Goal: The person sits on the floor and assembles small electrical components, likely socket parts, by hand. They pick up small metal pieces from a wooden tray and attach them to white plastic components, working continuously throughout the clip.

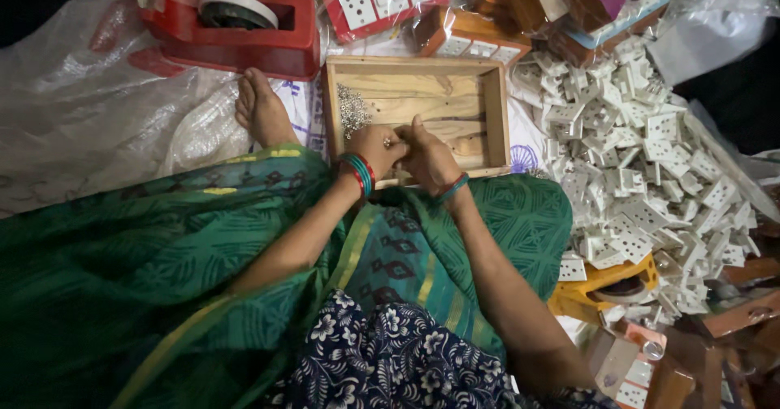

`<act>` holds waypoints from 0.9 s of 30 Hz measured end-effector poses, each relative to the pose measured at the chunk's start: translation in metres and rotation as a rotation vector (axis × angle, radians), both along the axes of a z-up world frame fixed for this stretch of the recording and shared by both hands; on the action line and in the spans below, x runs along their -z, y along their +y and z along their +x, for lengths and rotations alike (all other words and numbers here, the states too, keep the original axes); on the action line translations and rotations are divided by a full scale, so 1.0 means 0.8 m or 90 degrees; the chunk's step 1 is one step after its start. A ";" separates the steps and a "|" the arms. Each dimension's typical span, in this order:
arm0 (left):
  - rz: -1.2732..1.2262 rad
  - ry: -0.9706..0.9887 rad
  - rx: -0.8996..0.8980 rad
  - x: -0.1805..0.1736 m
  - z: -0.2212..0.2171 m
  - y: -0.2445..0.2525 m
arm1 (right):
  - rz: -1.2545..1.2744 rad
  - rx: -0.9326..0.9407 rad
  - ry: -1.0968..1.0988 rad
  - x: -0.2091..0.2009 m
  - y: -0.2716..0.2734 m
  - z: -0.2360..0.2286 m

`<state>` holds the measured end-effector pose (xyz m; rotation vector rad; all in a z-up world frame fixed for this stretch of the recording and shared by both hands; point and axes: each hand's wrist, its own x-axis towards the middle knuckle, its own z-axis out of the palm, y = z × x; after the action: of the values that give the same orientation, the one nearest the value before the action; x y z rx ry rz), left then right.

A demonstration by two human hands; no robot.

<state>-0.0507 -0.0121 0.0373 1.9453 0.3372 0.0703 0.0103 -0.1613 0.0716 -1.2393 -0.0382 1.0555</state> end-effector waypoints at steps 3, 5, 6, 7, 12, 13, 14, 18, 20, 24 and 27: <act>-0.025 0.052 0.027 0.004 0.002 -0.001 | -0.013 -0.011 0.036 0.003 -0.004 0.003; -0.039 0.013 0.019 0.010 0.004 -0.001 | 0.037 -0.018 0.049 0.005 -0.007 0.003; -0.064 0.023 0.010 0.013 0.003 0.000 | 0.074 -0.025 0.046 0.005 -0.008 0.004; -0.089 0.033 0.000 0.014 0.006 0.002 | 0.112 -0.033 0.042 0.003 -0.008 0.006; -0.312 0.124 -0.054 0.027 0.013 0.002 | 0.006 0.146 -0.046 -0.005 -0.007 0.004; -0.361 0.163 -0.097 0.030 0.016 0.003 | -0.013 0.195 -0.110 -0.007 -0.006 0.005; -0.410 0.203 -0.139 0.034 0.019 0.004 | -0.049 0.179 -0.213 -0.008 -0.006 0.005; -0.273 0.066 -0.092 0.055 0.018 0.009 | 0.006 0.033 -0.425 -0.006 0.004 0.002; -0.204 -0.007 -0.068 0.068 0.018 0.007 | -0.170 0.032 -0.583 0.002 0.010 -0.001; -0.189 -0.132 -0.107 0.082 0.021 -0.005 | -0.222 0.014 -0.688 0.005 0.007 -0.002; -0.278 0.058 -0.078 0.081 0.018 -0.006 | -0.244 0.021 -0.683 -0.001 0.007 -0.005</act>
<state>-0.0364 -0.0171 -0.0275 1.4966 0.4895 -0.0126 0.0061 -0.1559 0.0723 -2.0285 -0.6580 0.2645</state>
